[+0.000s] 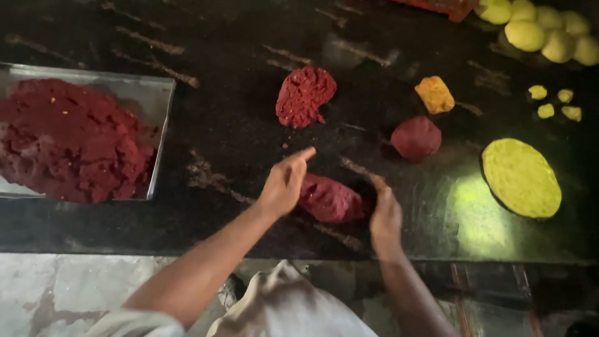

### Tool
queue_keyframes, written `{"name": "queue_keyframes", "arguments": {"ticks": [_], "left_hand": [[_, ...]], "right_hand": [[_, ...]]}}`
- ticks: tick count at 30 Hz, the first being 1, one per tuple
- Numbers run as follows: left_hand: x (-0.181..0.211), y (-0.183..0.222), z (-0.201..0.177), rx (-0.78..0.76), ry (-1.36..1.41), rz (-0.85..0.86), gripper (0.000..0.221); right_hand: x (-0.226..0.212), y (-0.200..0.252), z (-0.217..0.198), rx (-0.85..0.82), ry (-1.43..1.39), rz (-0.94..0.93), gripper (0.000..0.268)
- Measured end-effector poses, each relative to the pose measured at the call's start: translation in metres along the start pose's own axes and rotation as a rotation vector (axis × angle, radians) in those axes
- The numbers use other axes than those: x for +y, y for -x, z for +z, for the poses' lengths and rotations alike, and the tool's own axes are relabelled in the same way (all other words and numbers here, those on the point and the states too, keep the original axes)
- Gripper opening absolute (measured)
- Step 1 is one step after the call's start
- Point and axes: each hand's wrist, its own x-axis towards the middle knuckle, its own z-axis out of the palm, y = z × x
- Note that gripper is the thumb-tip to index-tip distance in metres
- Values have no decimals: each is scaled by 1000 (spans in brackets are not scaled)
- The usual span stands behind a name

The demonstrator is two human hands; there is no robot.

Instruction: Shaping red-colored dough into balls on a bakery table.

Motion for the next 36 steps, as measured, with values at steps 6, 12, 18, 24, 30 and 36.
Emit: {"name": "queue_keyframes", "arguments": {"ticks": [6,12,18,24,30,36], "left_hand": [[-27,34,54,222,517,-453,56],[-37,13,73,208,823,-325,64],[-71,-9,4,357,65,-82,56],[-69,9,-20,325,354,-234,56],[-15,19,-34,217,301,-174,62],[-2,41,-52,246,45,-156,65]], "right_hand": [[-43,18,72,62,-214,-13,67],[-196,-8,56,-209,227,-568,68],[-120,-15,103,-307,873,-739,48],[-158,-77,61,-281,414,-344,41],[-140,15,86,-350,914,-555,40],[-123,54,76,-273,965,-631,74]]}}
